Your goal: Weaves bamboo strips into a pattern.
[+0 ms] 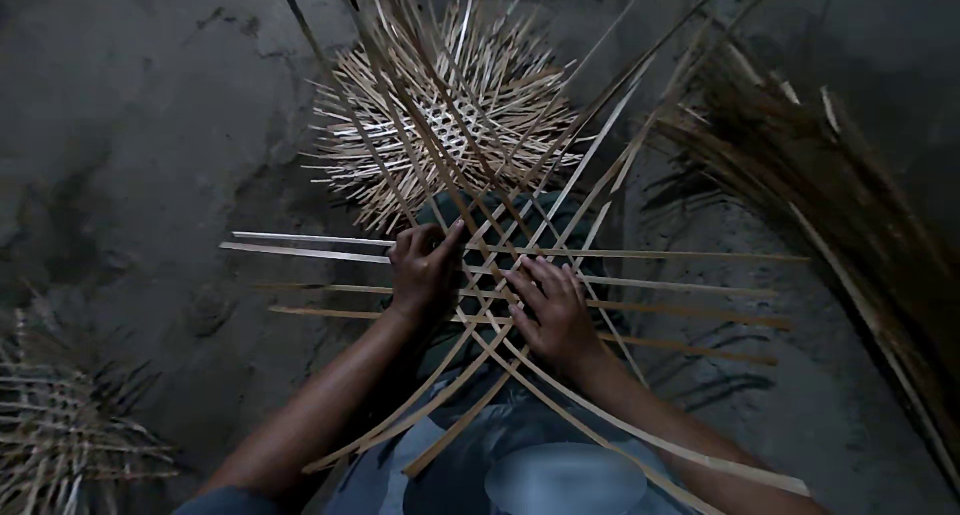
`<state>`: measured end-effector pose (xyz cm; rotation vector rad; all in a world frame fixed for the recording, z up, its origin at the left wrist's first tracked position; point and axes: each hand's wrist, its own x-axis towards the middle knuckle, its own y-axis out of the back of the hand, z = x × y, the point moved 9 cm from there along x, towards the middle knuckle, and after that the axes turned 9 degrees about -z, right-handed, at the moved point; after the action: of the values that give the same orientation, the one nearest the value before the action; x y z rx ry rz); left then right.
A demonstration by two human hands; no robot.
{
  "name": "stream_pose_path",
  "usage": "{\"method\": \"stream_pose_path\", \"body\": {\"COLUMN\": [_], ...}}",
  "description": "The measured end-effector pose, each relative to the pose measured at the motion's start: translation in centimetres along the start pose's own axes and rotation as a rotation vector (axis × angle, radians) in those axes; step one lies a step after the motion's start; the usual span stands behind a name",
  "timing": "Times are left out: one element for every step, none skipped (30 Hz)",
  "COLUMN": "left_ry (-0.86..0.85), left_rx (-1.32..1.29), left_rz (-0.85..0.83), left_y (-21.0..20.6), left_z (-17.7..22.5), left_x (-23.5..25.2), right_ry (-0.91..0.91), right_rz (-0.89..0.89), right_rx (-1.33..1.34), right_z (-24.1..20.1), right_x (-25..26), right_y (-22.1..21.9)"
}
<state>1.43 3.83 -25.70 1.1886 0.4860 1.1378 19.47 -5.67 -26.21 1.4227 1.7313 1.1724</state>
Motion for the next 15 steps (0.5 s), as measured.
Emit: {"method": "stream_pose_path", "body": {"left_ry": [0.002, 0.005, 0.007, 0.005, 0.003, -0.001, -0.010, -0.034, -0.069, -0.114, -0.149, -0.171, -0.181, -0.186, -0.197], "left_rx": [0.003, 0.009, 0.014, 0.019, 0.030, 0.042, 0.051, 0.047, 0.032, 0.011, 0.005, 0.020, 0.046, 0.066, 0.071], "left_rz": [-0.005, -0.010, -0.013, -0.009, -0.005, -0.003, -0.007, 0.003, 0.017, 0.024, 0.005, -0.036, -0.080, -0.107, -0.112], "left_y": [-0.1, -0.1, -0.2, -0.1, 0.0, 0.3, 0.8, 1.4, 1.9, 2.2, 2.2, 1.7, 1.1, 0.4, 0.0], "left_z": [0.0, 0.0, 0.0, 0.1, 0.2, 0.4, 0.7, 1.2, 1.7, 2.4, 3.2, 3.9, 4.4, 4.7, 4.9], "left_x": [0.1, 0.1, 0.2, 0.2, 0.2, 0.2, 0.2, 0.2, 0.4, 0.6, 0.8, 1.0, 1.1, 1.1, 1.0], "right_ry": [0.001, 0.000, -0.002, -0.001, 0.000, -0.005, -0.015, -0.030, -0.048, -0.070, -0.094, -0.116, -0.134, -0.149, -0.155], "right_rz": [0.006, 0.007, 0.006, 0.006, 0.000, -0.020, -0.051, -0.079, -0.102, -0.114, -0.116, -0.118, -0.121, -0.120, -0.103], "right_rx": [-0.002, -0.001, -0.001, 0.000, 0.007, 0.013, 0.011, 0.002, -0.003, 0.000, 0.005, 0.016, 0.010, -0.006, -0.016], "right_z": [0.0, 0.0, 0.0, 0.0, 0.0, 0.0, -0.1, -0.1, 0.0, 0.2, 0.5, 0.7, 0.9, 1.1, 1.2], "right_x": [0.0, 0.0, 0.0, 0.0, -0.1, 0.0, 0.2, 0.6, 1.3, 2.2, 3.2, 4.1, 5.0, 5.6, 6.1], "right_y": [0.0, 0.0, 0.0, 0.0, 0.1, 0.2, 0.6, 1.2, 1.9, 2.7, 3.3, 3.6, 3.6, 3.5, 3.3]}}
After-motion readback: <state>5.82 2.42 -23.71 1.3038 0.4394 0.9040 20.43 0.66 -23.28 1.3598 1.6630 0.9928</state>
